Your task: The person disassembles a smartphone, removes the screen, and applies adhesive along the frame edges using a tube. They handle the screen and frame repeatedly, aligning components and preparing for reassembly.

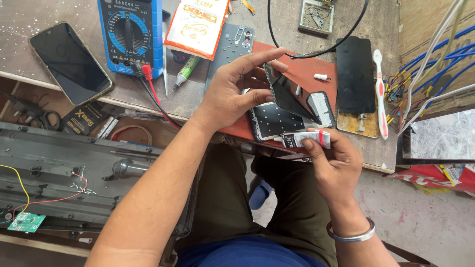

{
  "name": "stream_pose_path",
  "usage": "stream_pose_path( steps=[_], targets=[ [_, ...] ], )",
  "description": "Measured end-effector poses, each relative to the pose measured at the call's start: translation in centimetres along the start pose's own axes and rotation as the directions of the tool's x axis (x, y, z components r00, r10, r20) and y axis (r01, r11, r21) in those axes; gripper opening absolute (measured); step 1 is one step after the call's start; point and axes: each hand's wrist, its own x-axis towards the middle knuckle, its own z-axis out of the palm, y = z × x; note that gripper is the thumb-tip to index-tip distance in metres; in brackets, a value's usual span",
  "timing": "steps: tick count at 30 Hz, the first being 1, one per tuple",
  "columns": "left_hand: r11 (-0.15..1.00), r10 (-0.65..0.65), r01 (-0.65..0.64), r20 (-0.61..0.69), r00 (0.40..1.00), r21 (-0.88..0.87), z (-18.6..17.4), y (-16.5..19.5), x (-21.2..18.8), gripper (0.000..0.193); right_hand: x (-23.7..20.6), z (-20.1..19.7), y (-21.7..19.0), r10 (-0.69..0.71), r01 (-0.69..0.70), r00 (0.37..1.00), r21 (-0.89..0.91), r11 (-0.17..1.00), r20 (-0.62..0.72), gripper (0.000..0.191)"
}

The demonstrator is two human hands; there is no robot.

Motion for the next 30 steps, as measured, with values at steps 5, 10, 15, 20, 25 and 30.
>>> stream_pose_path(
  steps=[5,10,15,20,25,30],
  targets=[
    [1.000,0.002,-0.002,0.006,1.000,-0.012,0.00,-0.02,-0.03,0.064,-0.03,-0.03,0.00,-0.001,0.001,1.000,-0.003,1.000,-0.015,0.016],
    [1.000,0.000,0.000,0.002,1.000,-0.003,0.06,-0.04,-0.09,0.063,-0.10,-0.18,0.13,-0.034,0.032,0.999,-0.064,0.997,-0.023,0.016],
    [1.000,0.002,-0.002,0.007,1.000,-0.008,0.06,-0.13,-0.02,0.063,-0.13,-0.41,0.54,-0.024,0.022,0.999,-0.057,0.998,-0.042,0.017],
    [1.000,-0.001,0.001,0.002,1.000,-0.015,0.10,-0.20,-0.02,0.063,-0.24,-0.74,0.83,-0.040,0.035,0.998,-0.104,0.994,-0.053,0.019],
    [1.000,-0.001,0.001,-0.004,1.000,0.012,0.17,-0.19,-0.07,0.064,-0.31,-0.77,0.92,-0.027,0.025,0.998,-0.041,0.999,-0.051,0.020],
    [1.000,0.009,-0.009,0.005,1.000,-0.012,0.18,-0.13,-0.03,0.064,-0.40,-0.63,0.92,-0.023,0.019,0.998,-0.074,0.997,-0.051,0.020]
  ],
)
